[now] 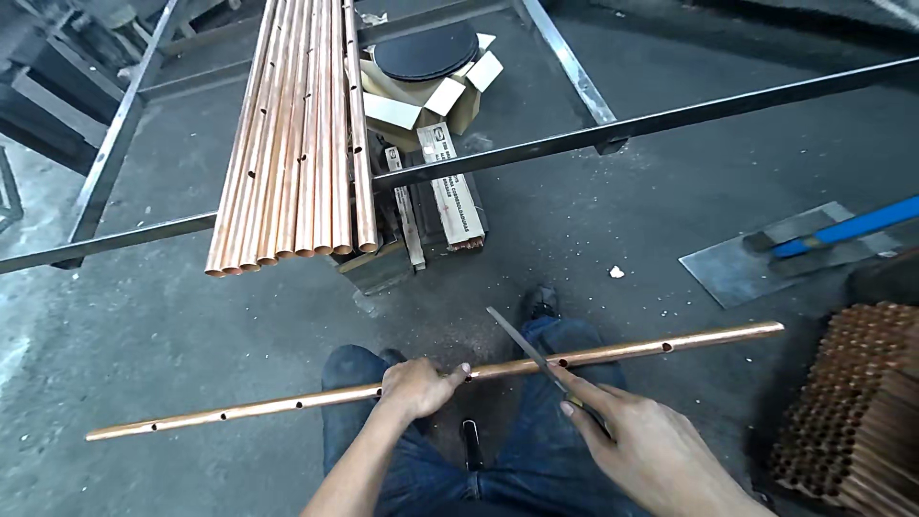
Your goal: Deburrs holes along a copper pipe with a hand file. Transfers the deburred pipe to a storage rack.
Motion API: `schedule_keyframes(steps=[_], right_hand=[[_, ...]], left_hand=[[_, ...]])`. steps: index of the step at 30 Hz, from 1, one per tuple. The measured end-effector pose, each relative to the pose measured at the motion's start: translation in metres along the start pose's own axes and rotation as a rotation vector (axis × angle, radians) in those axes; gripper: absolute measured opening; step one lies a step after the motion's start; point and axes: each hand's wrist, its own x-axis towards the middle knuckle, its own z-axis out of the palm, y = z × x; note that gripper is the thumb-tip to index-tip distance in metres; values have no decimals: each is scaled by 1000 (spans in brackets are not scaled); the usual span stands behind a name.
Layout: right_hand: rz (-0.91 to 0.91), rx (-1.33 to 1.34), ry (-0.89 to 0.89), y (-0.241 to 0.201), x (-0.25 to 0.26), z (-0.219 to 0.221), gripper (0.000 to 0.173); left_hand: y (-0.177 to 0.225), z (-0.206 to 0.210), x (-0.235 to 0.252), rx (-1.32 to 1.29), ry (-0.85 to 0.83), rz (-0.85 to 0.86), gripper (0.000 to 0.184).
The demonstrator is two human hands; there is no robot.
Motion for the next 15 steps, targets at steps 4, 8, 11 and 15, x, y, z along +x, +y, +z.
schedule_keyframes(steps=[4,8,11,15], right_hand=[[6,-2,-7,2,0,0,49],[-12,5,-13,2,0,3,48],[-46,-4,-46,-6,-4,2,47],[-75,-34,-256,-35,-21,-16,47]], left_hand=[[-1,-2,1,-18,-36,16,87],[-6,-1,1,29,-18,79,84],[-3,3,2,180,43,48,75],[13,9,1,273,125,-97,47]])
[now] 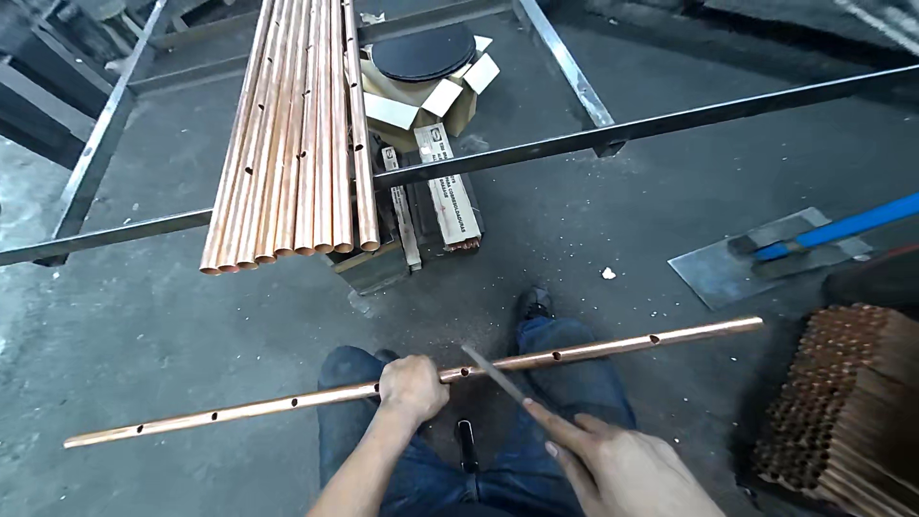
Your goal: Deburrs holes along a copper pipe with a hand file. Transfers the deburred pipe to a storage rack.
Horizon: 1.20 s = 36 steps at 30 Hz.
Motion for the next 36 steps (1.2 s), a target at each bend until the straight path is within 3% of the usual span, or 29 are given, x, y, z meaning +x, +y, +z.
schedule_keyframes(steps=[7,10,15,17,20,23,25,28,31,34,36], right_hand=[[3,-54,-114,-32,-13,10,48],[34,-92,-88,-41,32,27,52],[129,-157,-313,-67,115,12,52],[122,-150,-284,-63,112,6,51],[67,-133,-104,-53,61,5,51],[48,-81,-123,-57,18,-1,49],[69,-97,-158,-58,22,10,51],[111,-135,-205,-64,77,23,53],[153,-139,-324,-71,119,7,53],[133,-62,-189,-55,91,-1,50],[125,-39,-43,-34,63,3,49]], left_hand=[[1,2,0,-8,27,21,39],[0,5,1,-2,57,28,39],[-2,7,1,2,64,20,37],[-2,8,0,6,78,21,36],[-4,10,-1,-15,62,25,37],[-3,10,0,-18,53,27,37],[-2,11,0,-21,60,25,36],[-2,10,0,-19,56,17,38],[-2,12,-2,3,87,15,34],[-11,21,-2,-22,133,61,44],[-17,28,-3,-58,186,109,66]])
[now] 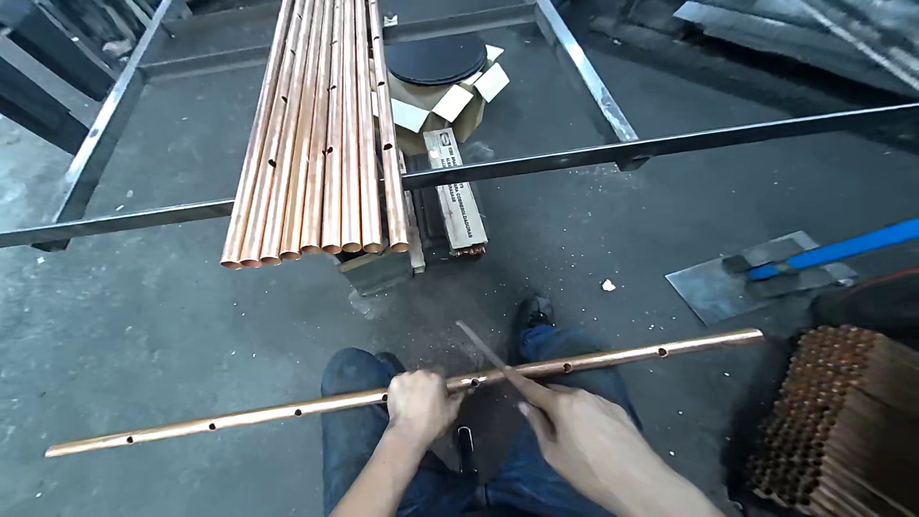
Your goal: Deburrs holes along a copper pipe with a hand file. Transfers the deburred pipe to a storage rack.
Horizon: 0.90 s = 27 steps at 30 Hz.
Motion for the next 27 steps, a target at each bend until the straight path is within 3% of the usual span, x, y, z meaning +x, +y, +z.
schedule_keyframes(steps=[3,12,23,27], right_hand=[[41,42,23,27,-31,0,51],[26,62,127,38,-32,2,51],[-24,73,97,35,-34,14,50],[-55,56,104,32,-37,17,50]], left_hand=[[-4,9,-2,-18,105,45,85],[-3,12,-3,19,184,63,88],[-4,0,5,4,87,101,90],[-3,-14,13,27,-59,122,86]])
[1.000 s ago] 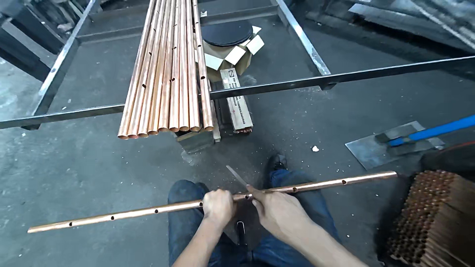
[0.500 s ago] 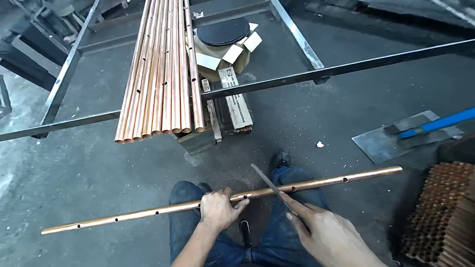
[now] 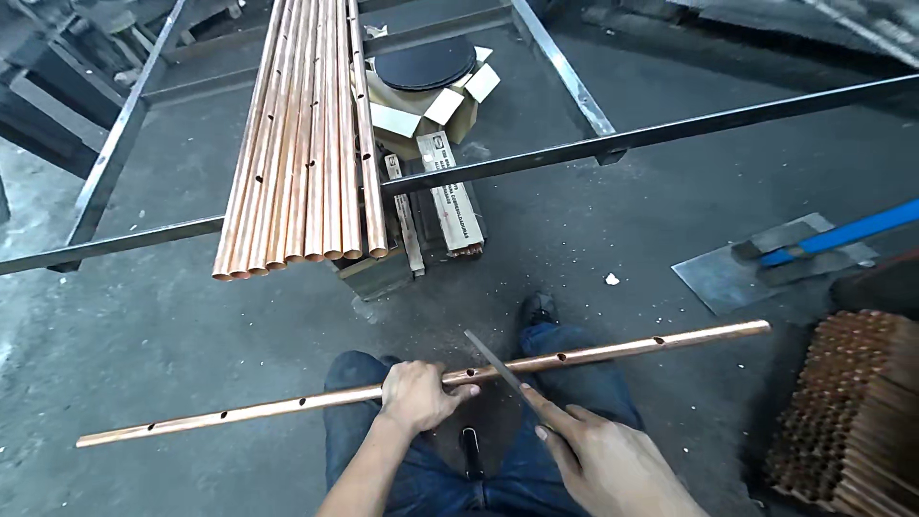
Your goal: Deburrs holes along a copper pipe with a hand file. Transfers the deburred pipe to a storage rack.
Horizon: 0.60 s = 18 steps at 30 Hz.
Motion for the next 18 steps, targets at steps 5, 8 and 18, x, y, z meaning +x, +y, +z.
schedule_keyframes(steps=[5,8,18], right_hand=[[-62,-9,-54,-14,-19,-8,48],[-90,-22,-108,-16,-31,-8,47],[50,-170,-331,-59,84,-3,50]], left_hand=[[6,-20,15,-26,-210,-111,48],[5,-24,19,-47,-252,-119,44],[6,-17,13,20,-155,-98,38]])
